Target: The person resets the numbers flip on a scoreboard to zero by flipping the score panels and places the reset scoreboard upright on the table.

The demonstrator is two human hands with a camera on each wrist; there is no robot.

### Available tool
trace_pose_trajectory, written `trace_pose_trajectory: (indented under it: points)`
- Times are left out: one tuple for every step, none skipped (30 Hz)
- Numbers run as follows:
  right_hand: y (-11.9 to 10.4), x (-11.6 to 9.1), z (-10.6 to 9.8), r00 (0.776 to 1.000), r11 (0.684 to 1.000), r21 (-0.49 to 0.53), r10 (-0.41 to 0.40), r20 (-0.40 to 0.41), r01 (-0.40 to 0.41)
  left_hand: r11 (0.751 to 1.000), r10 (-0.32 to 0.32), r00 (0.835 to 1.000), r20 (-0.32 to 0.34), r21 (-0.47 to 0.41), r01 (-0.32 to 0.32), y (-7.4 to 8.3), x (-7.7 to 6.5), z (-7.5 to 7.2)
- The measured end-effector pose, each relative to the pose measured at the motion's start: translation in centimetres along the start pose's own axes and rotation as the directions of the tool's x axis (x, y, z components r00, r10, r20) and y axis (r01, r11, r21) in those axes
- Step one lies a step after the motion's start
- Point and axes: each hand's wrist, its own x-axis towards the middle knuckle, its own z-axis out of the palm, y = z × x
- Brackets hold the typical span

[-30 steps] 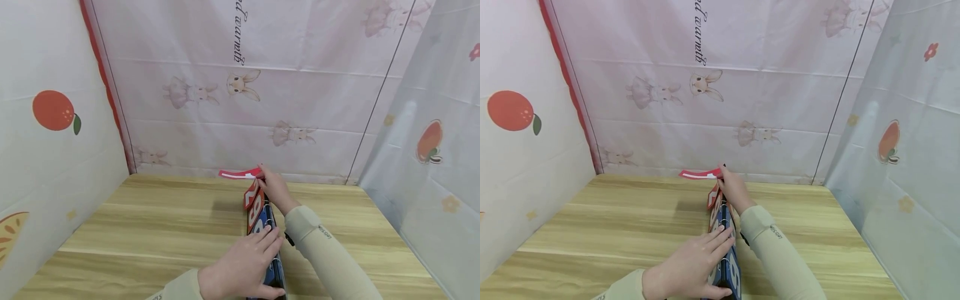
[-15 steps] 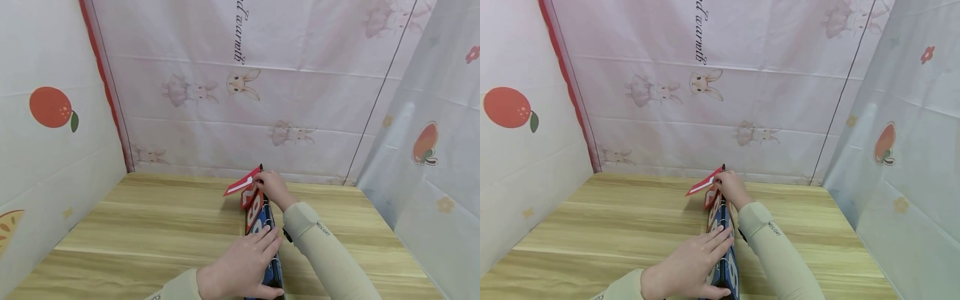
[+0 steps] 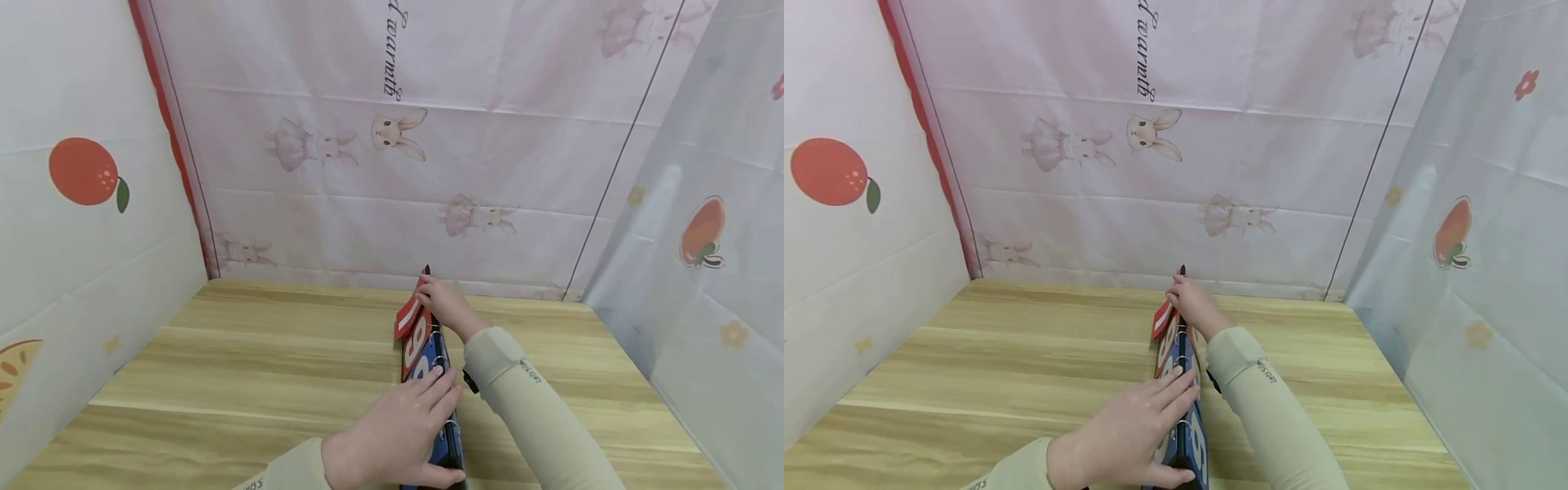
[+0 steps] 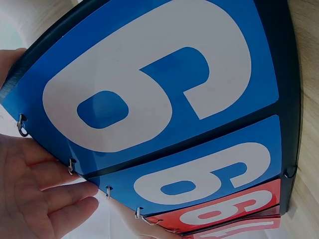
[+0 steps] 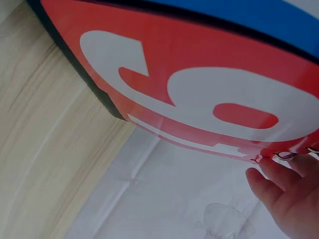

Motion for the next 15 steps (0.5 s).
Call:
trace_pose_trajectory:
  points:
    - [0.1,0.0,-0.1,1.000,1.000,0.011,0.001,0.001,-0.001,1.000,0.001,1.000,0.004,-0.007,-0.001,0.0,0.0,0.0]
    - [0.1,0.0,-0.2,1.000,1.000,0.023,-0.001,0.004,0.001,1.000,0.001,1.000,0.007,-0.010,-0.001,-0.1,0.1,-0.1]
    - [0.2,0.0,-0.3,1.000,0.999,0.035,-0.003,0.005,0.003,1.000,0.000,1.000,0.011,-0.015,0.000,-0.1,0.2,-0.1]
    - [0.3,0.0,-0.3,1.000,0.999,0.038,-0.009,0.003,0.009,1.000,-0.002,1.000,0.014,-0.022,0.002,-0.2,0.2,-0.2]
    - [0.4,-0.1,-0.4,1.000,0.999,0.048,-0.012,0.002,0.012,1.000,-0.005,1.000,0.018,-0.025,0.006,-0.2,0.3,-0.2]
    - [0.5,-0.1,-0.4,1.000,0.999,0.044,-0.017,0.004,0.017,0.999,-0.008,1.000,0.022,-0.030,0.009,-0.2,0.3,-0.2]
    - [0.6,-0.1,-0.4,1.000,0.999,0.033,-0.025,0.007,0.025,0.999,-0.013,0.999,0.034,-0.033,0.014,-0.2,0.3,-0.3]
    - [0.8,-0.2,-0.4,0.999,0.999,0.025,-0.035,0.011,0.035,0.999,-0.017,0.999,0.044,-0.033,0.019,-0.2,0.3,-0.3]
    - [0.9,-0.3,-0.3,0.999,0.999,0.022,-0.043,0.016,0.043,0.999,-0.022,0.998,0.058,-0.038,0.025,-0.2,0.3,-0.3]
    - [1.2,-0.3,-0.1,0.998,0.998,0.016,-0.061,0.014,0.061,0.999,-0.028,0.997,0.073,-0.042,0.031,-0.2,0.2,-0.3]
    - [1.5,-0.4,0.0,0.997,0.997,0.035,-0.072,0.014,0.072,0.998,-0.032,0.996,0.086,-0.043,0.036,-0.1,0.2,-0.3]
    - [1.7,-0.4,0.2,0.997,0.994,0.071,-0.078,0.011,0.077,0.998,-0.036,0.994,0.099,-0.047,0.041,-0.1,0.2,-0.3]
    - [2.1,-0.5,0.5,0.997,0.987,0.138,-0.082,0.002,0.081,0.998,-0.041,0.993,0.110,-0.046,0.046,0.0,0.2,-0.3]
    - [2.5,-0.5,0.7,0.997,0.971,0.225,-0.077,-0.015,0.078,0.998,-0.044,0.993,0.113,-0.047,0.049,0.0,0.2,-0.2]
    - [2.9,-0.6,1.0,0.998,0.941,0.332,-0.059,-0.036,0.068,0.997,-0.048,0.992,0.121,-0.052,0.055,0.0,0.2,-0.2]
